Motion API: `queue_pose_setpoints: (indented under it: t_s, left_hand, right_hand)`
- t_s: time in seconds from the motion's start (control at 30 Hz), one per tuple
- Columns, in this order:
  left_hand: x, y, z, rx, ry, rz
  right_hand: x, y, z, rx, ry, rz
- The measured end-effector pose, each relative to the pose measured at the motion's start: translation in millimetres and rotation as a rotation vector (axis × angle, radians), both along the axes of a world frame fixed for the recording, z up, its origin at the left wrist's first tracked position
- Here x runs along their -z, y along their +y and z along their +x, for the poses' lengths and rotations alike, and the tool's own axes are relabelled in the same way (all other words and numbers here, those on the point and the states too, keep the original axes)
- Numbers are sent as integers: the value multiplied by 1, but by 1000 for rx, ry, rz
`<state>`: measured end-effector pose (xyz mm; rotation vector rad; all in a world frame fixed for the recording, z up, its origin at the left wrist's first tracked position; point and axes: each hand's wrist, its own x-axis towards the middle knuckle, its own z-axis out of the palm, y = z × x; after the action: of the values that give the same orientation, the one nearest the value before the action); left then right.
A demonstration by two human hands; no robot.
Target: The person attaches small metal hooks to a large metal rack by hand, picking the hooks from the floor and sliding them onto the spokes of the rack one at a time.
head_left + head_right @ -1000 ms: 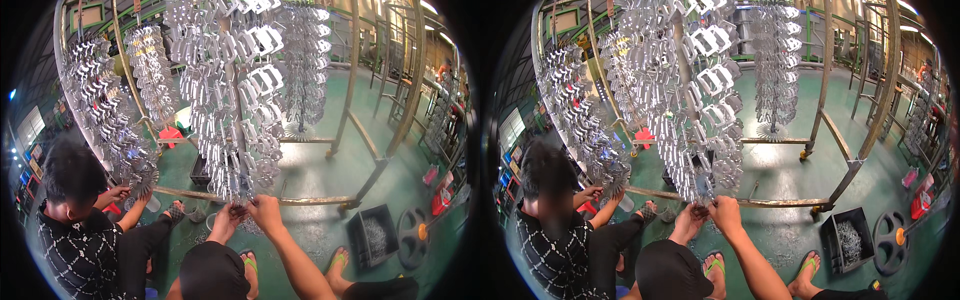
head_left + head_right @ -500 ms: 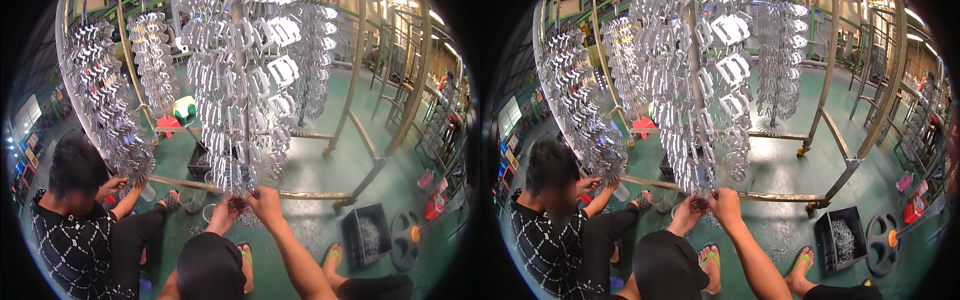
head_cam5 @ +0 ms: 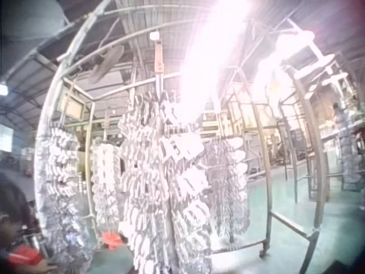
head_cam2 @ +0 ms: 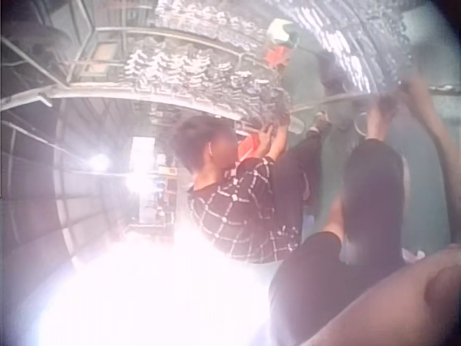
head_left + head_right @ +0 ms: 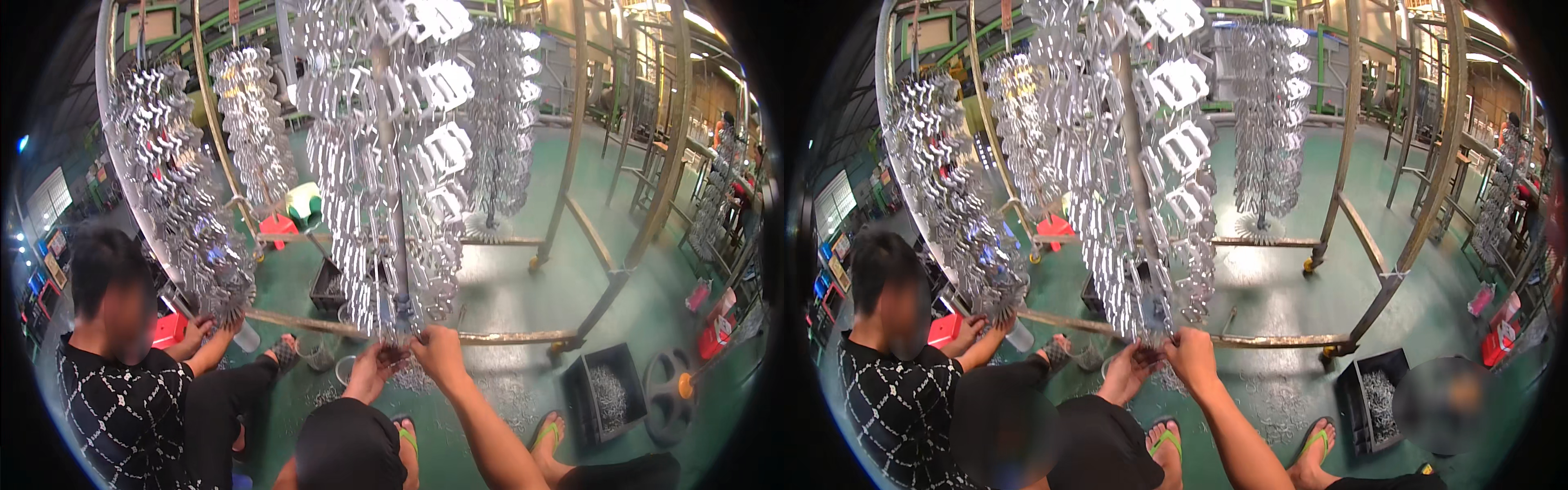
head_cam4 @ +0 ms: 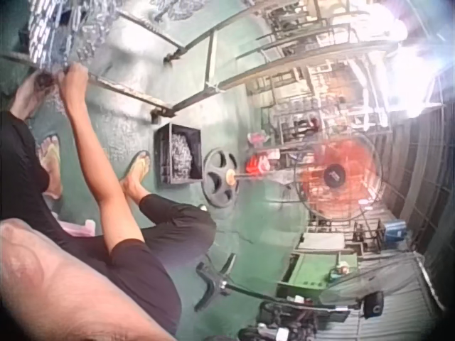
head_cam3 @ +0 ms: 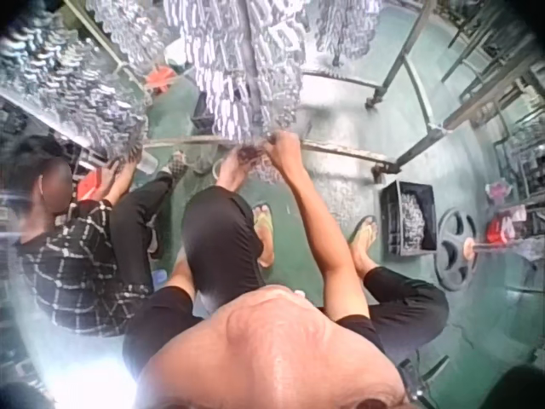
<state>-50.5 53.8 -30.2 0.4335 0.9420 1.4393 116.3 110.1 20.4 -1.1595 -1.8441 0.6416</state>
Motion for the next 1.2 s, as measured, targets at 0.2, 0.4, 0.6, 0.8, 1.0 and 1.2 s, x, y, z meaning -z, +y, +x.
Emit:
queue_pose_setpoints:
  t_s: [0.2,0.4,0.6,0.8,1.0,1.2]
  left_hand:
    - [9,-3,8,19,32,17]
    - [16,-7,11,21,27,4]
    - [12,-1,15,23,35,-30]
    - [38,9,20,124,27,68]
    - [-3,-10,12,70,43,7]
    - [-1,-9,10,54,19,0]
  right_hand:
    - [6,-4,10,-2,-75,-111]
    - [19,-4,8,0,-61,-57]
    - [14,-4,11,46,-79,19]
    - [21,12,28,27,-150,-79]
    - [-20,-12,20,0,-121,-127]
    - [-24,-5,14,-12,-143,-189]
